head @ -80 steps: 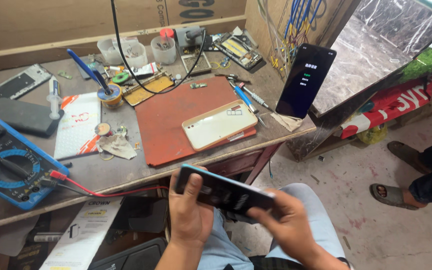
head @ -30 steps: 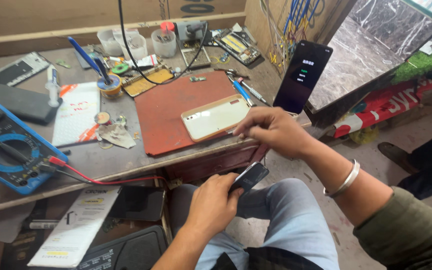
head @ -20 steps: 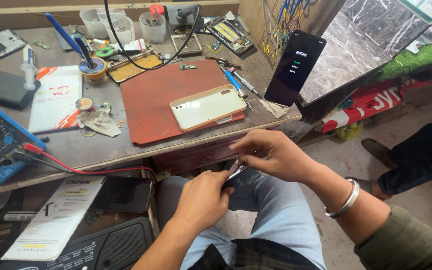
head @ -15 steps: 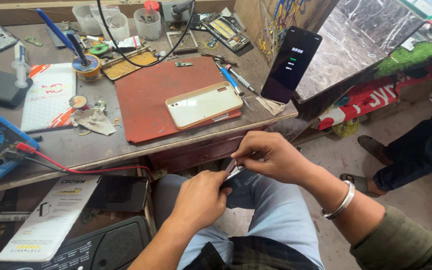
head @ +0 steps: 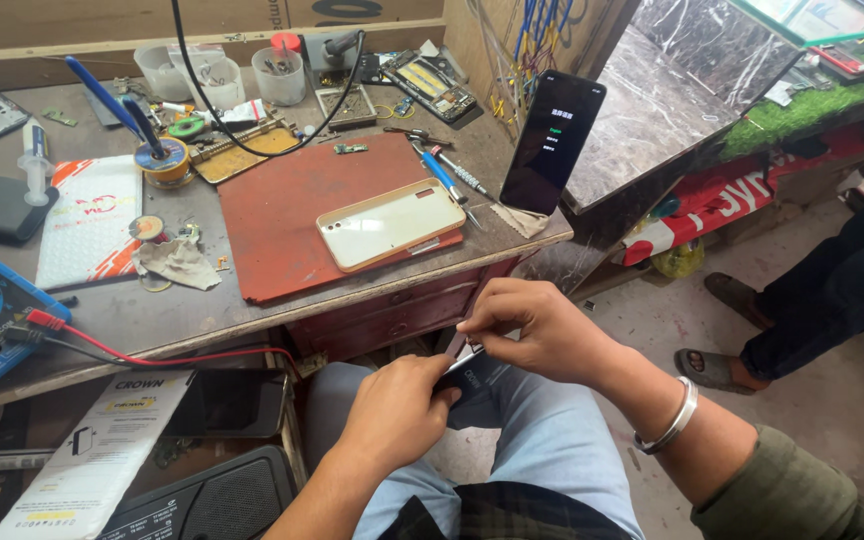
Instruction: The person holds a disassembled smartphone in one hand and uses a screwdriver to work on its internal components, occasionally referencing a second phone propped on the bench. They then fit the back cover onto the phone, press it closed, and carry it to a glass display counter where they handle the phone and a small tool.
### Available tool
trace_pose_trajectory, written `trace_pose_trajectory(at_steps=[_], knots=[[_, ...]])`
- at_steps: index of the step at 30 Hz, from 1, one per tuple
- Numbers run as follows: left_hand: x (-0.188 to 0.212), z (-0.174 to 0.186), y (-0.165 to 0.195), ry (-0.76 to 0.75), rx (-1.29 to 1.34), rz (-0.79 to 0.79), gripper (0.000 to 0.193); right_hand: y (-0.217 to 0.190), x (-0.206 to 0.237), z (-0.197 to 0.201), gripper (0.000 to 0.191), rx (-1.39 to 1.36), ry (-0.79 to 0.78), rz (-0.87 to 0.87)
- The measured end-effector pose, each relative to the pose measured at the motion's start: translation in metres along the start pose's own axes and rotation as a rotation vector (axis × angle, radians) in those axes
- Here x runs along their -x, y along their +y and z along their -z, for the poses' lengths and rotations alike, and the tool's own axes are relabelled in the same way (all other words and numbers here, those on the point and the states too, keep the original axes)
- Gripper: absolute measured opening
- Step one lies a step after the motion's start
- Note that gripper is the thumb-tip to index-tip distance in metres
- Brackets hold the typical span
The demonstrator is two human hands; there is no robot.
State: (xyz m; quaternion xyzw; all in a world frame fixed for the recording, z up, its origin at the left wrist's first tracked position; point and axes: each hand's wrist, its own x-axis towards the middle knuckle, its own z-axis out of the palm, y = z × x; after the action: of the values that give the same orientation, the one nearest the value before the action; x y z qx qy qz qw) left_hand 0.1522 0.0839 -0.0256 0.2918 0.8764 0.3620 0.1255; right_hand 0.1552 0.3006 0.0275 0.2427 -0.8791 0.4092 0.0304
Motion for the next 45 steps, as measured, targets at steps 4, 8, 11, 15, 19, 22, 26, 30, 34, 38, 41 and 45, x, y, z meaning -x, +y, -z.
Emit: trace_pose_trajectory(at_steps=[4,8,11,15,19,22,26,30,34,38,41,45], knots=[[0.001,0.002,0.003,0.016,0.045,-0.006,0.026,-0.006,0.004,0.004,0.019,0.091,-0.018,0.083],[0.000,0.002,0.010,0.000,0.029,0.010,0.024,-0.018,0.012,0.011,0.022,0.193,-0.079,0.067],[0.001,0.003,0.013,-0.022,0.065,0.046,0.023,-0.029,0.023,0.020,0.028,0.256,-0.153,-0.063],[0.003,-0.004,0.020,-0.064,0.034,0.043,0.024,-0.035,0.041,0.024,0.025,0.243,-0.144,-0.162],[0.000,-0.015,0.024,0.004,0.037,-0.015,0.030,-0.033,0.068,0.018,0.033,0.120,0.000,-0.146],[-0.004,-0.027,0.026,0.069,0.088,-0.145,0.028,-0.031,0.090,0.012,0.035,0.116,0.125,-0.086],[-0.005,-0.042,0.029,0.037,0.034,-0.180,0.035,-0.035,0.119,0.007,0.035,0.093,0.242,-0.048],[-0.009,-0.053,0.029,0.061,-0.051,-0.375,0.027,-0.038,0.144,0.014,0.039,0.128,0.244,-0.047],[-0.012,-0.071,0.027,0.092,-0.109,-0.465,0.028,-0.033,0.165,0.025,0.043,0.079,0.273,-0.007],[-0.028,-0.093,0.028,-0.067,-0.138,-0.339,0.038,-0.019,0.200,0.052,0.047,-0.121,0.259,-0.005],[-0.061,-0.123,0.040,-0.200,-0.113,-0.319,0.041,-0.004,0.235,0.083,0.044,-0.189,0.293,-0.011],[-0.123,-0.185,0.079,-0.199,0.134,-0.587,0.034,0.037,0.267,0.136,0.039,-0.294,0.415,-0.161]])
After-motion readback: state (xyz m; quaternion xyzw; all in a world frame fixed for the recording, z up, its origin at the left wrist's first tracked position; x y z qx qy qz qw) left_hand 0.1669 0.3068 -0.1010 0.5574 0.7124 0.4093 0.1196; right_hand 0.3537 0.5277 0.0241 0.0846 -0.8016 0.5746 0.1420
